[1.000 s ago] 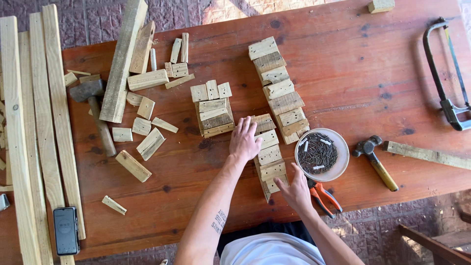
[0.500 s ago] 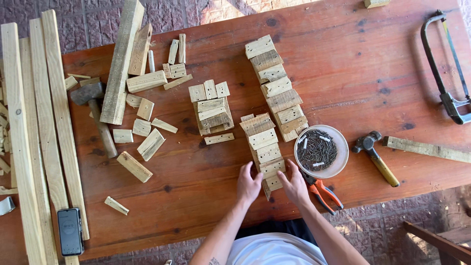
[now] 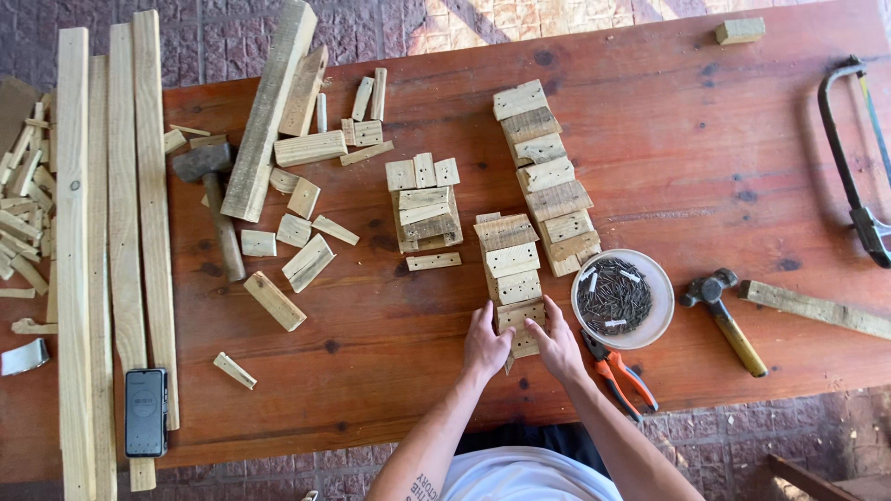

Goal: The person uses pliers to pull nails out of small wooden blocks arranged in rows on a wooden workbench. They repeatedly pick up nails from the blocks and place them into a white bowl. The person occasionally rearranges the blocks to access more nails.

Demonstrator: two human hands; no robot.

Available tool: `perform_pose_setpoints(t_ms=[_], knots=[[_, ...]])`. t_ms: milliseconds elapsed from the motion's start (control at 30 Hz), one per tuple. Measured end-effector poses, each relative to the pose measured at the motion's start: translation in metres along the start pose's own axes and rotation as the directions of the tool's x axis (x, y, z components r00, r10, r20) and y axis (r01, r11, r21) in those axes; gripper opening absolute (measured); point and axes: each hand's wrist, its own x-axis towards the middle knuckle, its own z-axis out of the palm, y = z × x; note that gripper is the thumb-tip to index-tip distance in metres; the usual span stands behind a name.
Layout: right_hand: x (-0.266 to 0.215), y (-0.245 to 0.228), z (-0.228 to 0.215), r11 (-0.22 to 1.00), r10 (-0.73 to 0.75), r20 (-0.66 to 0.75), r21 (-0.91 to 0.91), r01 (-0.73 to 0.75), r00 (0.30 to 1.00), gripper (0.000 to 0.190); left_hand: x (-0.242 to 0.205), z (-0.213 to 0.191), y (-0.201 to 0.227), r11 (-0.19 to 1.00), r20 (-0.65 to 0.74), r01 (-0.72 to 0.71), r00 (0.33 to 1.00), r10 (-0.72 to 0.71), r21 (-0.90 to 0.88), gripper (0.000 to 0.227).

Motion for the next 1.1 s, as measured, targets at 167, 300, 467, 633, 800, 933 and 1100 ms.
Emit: perform_pose_setpoints(t_ms=[167, 300, 467, 633, 800, 933, 1100], knots=[[0.015, -0.044, 0.005, 0.999, 0.003, 0.012, -0.032, -0.003, 1.0, 0.081, 0.025, -0.012, 0.013, 0.996, -0.016, 0.073, 0.997, -0.074, -0.052, 0.079], [0.041, -0.067, 0.012, 0.999, -0.034, 0.012, -0.036, 0.034, 0.999, 0.088, 0.047, -0.017, 0.023, 0.989, -0.07, 0.092, 0.992, -0.101, -0.116, 0.077], [0.083, -0.075, 0.022, 0.997, -0.032, 0.013, -0.064, 0.033, 0.999, 0.094, 0.065, -0.04, 0.044, 0.962, -0.07, 0.087, 0.992, -0.109, -0.26, 0.083], [0.106, -0.063, 0.031, 0.987, -0.081, -0.083, -0.148, 0.069, 0.993, 0.086, 0.07, -0.076, 0.037, 0.957, -0.14, -0.021, 0.99, -0.021, -0.289, 0.072], [0.1, -0.054, 0.056, 0.904, -0.412, -0.281, -0.249, 0.349, 0.867, 0.048, 0.101, -0.097, -0.046, 0.957, -0.53, -0.072, 0.82, 0.217, 0.28, 0.057], [0.104, -0.053, 0.076, 0.895, -0.434, -0.234, -0.228, 0.384, 0.87, 0.043, 0.092, -0.121, -0.045, 0.895, -0.371, -0.103, 0.885, 0.281, 0.434, 0.054], [0.116, -0.054, 0.092, 0.79, -0.589, -0.185, -0.337, 0.512, 0.787, 0.033, 0.106, -0.123, -0.081, 0.723, -0.196, -0.138, 0.913, 0.358, 0.677, 0.042]])
